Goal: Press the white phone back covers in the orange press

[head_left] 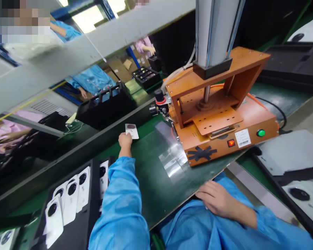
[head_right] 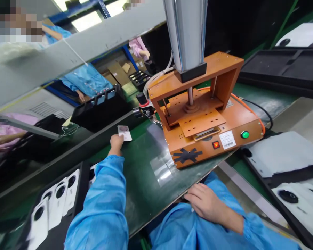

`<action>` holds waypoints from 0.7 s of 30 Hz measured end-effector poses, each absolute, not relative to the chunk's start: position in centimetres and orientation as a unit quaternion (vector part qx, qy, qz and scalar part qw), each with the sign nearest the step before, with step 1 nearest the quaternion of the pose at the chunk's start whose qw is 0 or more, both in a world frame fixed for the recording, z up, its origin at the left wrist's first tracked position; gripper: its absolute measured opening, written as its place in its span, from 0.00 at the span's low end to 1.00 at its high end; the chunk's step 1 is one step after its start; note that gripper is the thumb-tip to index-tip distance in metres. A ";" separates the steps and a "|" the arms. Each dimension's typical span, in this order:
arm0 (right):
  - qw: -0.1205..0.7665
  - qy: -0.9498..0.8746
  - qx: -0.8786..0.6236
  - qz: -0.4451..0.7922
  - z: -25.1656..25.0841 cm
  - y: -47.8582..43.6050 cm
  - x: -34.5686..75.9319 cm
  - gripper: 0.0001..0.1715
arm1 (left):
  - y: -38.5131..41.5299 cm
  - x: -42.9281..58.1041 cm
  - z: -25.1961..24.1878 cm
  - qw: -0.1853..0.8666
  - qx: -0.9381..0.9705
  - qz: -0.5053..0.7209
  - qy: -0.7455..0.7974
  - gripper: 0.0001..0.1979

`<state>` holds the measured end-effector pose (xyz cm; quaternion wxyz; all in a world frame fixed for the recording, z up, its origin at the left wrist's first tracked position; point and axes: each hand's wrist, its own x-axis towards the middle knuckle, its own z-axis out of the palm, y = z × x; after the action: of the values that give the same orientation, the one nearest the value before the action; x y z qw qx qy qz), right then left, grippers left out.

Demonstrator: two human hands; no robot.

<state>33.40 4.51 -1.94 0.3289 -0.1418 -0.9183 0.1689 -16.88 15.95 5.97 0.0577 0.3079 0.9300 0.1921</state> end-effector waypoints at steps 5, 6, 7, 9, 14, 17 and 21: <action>0.267 -0.948 -0.100 0.139 -0.9 5.2 27.0 0.17 | 6.9 -12.3 4.6 0.026 0.303 0.300 0.904 0.22; 0.251 -0.952 -0.114 0.134 -0.9 5.5 26.1 0.18 | 4.1 -10.6 4.1 0.022 0.309 0.315 0.897 0.24; 0.238 -0.954 -0.126 0.128 -0.9 5.7 25.5 0.20 | 1.3 -8.9 3.7 0.017 0.309 0.326 0.893 0.25; 0.213 -0.962 -0.127 0.115 -1.0 5.9 24.9 0.27 | -3.9 -5.8 2.7 0.009 0.299 0.334 0.894 0.25; 0.175 -0.978 -0.058 0.101 -0.9 5.4 25.9 0.27 | -10.2 -0.7 1.0 -0.003 0.276 0.291 0.916 0.32; 0.189 -0.974 -0.053 0.110 -0.8 4.7 26.9 0.21 | -9.7 1.3 0.8 -0.066 0.306 0.266 0.912 0.31; 0.223 -0.960 -0.045 0.161 0.2 4.5 27.0 0.18 | -6.7 3.8 0.6 -0.063 0.494 0.283 0.820 0.16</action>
<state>26.96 4.54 0.21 0.2230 -0.0445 -0.9604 0.1609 3.78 -6.66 0.59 -0.0630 0.4941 0.8197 0.2827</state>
